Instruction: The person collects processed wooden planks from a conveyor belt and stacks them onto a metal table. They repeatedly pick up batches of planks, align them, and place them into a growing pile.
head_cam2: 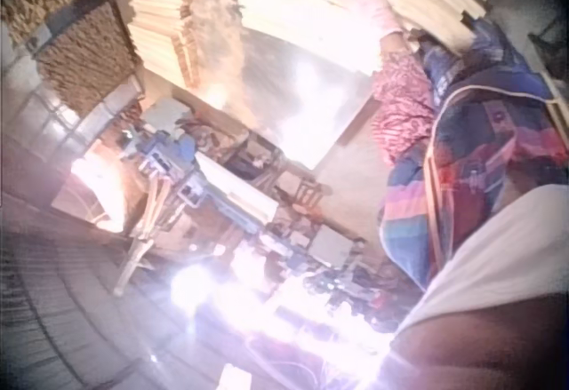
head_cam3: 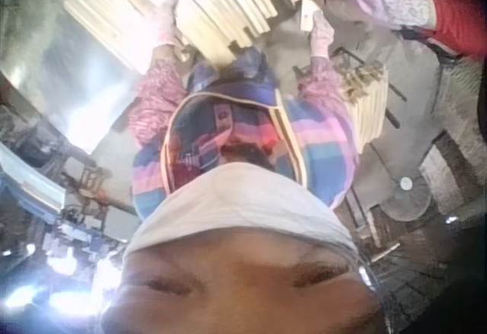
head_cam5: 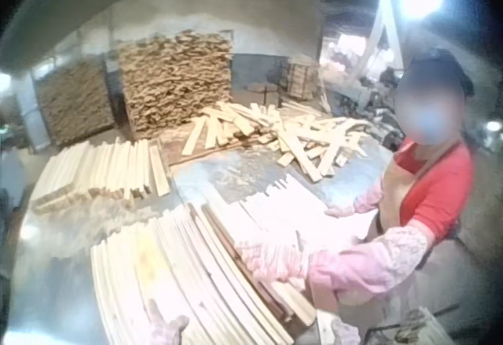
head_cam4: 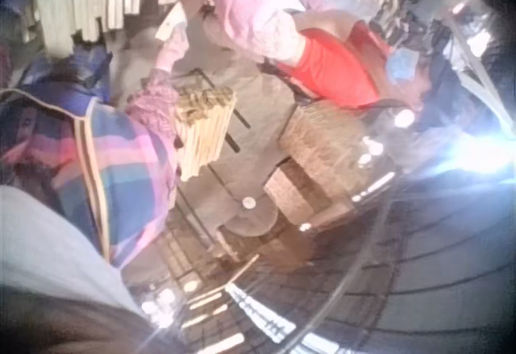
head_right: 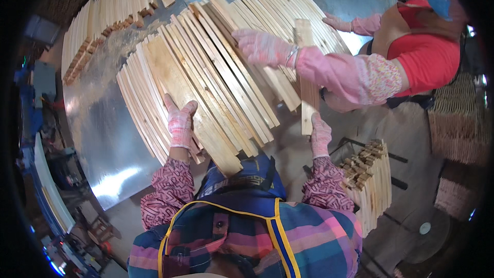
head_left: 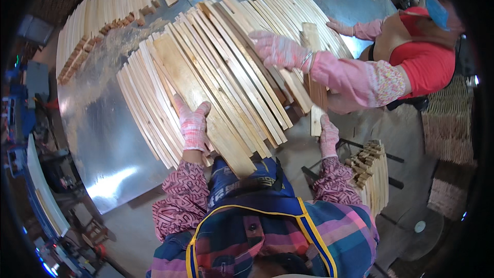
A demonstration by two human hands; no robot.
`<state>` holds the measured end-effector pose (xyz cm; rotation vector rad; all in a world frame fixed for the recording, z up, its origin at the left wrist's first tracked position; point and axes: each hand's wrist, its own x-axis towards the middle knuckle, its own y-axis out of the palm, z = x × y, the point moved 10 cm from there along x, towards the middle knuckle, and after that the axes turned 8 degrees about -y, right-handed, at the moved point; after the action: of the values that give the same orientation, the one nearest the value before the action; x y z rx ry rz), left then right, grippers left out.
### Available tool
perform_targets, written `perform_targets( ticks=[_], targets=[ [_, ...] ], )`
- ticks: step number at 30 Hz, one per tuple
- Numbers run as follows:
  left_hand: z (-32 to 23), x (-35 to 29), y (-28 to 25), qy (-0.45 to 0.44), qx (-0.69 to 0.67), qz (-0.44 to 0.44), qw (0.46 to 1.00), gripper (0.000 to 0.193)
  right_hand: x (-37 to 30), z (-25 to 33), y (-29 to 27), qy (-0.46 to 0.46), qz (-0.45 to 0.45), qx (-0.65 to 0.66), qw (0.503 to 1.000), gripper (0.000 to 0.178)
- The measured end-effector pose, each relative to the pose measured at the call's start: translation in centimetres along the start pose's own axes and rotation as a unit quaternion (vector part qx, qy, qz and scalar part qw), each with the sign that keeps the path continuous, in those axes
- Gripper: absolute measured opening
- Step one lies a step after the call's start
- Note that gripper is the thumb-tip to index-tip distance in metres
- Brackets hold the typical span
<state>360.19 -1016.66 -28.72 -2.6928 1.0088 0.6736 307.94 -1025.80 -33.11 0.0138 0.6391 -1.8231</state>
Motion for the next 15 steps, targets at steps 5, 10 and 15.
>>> perform_targets(
  ticks=[5,10,15],
  targets=[
    [0.0,1.9,-0.6,0.005,-0.023,0.002,1.000,0.113,6.3,2.9,4.5,-0.094,0.102,-0.502,0.854,0.060],
    [-0.1,2.5,-1.0,-0.006,-0.010,-0.006,1.000,0.117,7.4,3.5,9.8,-0.129,0.202,-0.510,0.826,0.050],
    [0.0,2.2,-0.9,-0.074,-0.057,0.013,0.996,0.116,2.6,12.0,22.3,-0.320,0.408,-0.012,0.855,0.050]
  ],
)
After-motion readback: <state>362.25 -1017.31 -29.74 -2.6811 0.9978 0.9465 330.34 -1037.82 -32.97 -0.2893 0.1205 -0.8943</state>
